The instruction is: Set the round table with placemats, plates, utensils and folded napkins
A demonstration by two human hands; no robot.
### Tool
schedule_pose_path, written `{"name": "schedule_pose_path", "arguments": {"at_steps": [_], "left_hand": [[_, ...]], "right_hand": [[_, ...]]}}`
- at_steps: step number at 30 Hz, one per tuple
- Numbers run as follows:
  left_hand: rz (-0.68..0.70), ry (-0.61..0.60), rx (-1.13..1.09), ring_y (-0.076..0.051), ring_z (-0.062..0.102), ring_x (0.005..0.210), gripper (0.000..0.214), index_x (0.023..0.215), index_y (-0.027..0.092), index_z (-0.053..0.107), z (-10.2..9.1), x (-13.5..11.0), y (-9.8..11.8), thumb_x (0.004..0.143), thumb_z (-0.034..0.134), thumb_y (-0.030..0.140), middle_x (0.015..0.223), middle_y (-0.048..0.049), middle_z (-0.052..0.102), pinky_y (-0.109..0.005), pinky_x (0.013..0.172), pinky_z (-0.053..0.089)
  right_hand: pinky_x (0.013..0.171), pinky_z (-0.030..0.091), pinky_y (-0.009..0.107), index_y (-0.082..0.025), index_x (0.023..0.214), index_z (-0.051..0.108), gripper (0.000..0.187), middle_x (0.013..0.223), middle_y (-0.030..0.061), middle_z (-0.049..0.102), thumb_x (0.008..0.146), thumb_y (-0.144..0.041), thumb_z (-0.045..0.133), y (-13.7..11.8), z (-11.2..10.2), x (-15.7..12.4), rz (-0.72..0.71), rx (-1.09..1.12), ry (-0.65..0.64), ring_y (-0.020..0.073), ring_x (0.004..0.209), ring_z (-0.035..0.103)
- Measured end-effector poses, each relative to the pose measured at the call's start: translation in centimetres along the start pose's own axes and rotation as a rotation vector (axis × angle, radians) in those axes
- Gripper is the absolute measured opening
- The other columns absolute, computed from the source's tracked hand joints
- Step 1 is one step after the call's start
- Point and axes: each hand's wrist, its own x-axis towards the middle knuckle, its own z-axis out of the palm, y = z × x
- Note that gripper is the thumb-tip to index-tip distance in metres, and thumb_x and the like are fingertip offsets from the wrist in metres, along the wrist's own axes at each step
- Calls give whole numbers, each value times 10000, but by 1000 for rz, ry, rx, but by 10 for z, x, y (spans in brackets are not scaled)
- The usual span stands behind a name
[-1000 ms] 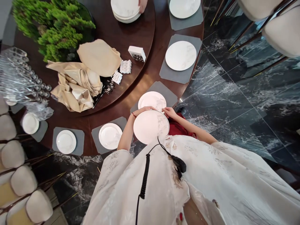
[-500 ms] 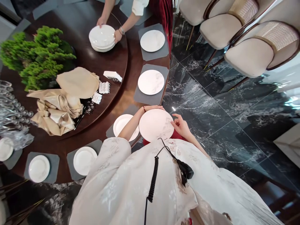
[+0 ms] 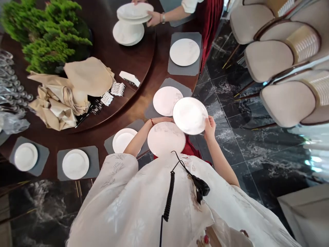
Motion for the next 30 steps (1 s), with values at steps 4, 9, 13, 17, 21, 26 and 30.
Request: {"name": "schedule_pose_path", "arguments": {"at_steps": [4,9,13,17,21,26,30], "left_hand": [[15,-69,10,-297,646,1181,465,1065,146,771,5,-32,-38,833,649,531,1211,-123,741,-400,1070,480],[78,102,-10,-284,621,1235,501,1090,177,771,-3,-52,-55,793,696,573,1285,-110,718,-375,1104,444],[85,245,-136,-305,647,1211,570,1125,145,766,2,-72,-71,784,719,600,1289,-152,710,-402,1084,464],[90,404,-215,-321,634,1231,634,1153,139,757,16,-95,-87,788,691,654,1329,-169,689,-411,1071,472],[80,526,-213,-314,626,1225,611,1123,151,762,28,-106,-96,784,674,651,1295,-149,706,-406,1090,453],[107,596,-242,-293,631,1194,553,1160,161,752,43,-104,-97,835,642,595,1287,-133,708,-389,1068,460],[103,664,-265,-297,605,1218,561,1202,134,723,53,-100,-91,867,628,574,1346,-136,683,-378,1063,458]], "right_hand": [[671,599,311,-189,1259,518,463,882,71,697,951,-528,591,36,45,23,79,-68,-139,201,745,686],[717,627,318,-162,1317,522,376,751,32,696,986,-325,595,47,106,72,268,-219,-318,190,682,691],[731,622,283,-144,1347,528,407,786,25,724,977,-286,622,59,133,90,373,-342,-443,152,654,691],[721,610,241,-142,1385,498,382,882,33,747,1011,-211,528,75,140,95,386,-475,-560,121,664,699],[699,601,222,-128,1339,524,313,905,56,759,1039,-183,454,84,141,101,344,-626,-607,125,688,712],[671,565,205,-111,1124,637,229,862,115,763,1061,-268,482,85,148,117,260,-824,-678,145,689,707],[738,558,231,-102,941,686,238,762,128,749,1033,-279,557,80,169,132,173,-1000,-802,171,710,712]]}}
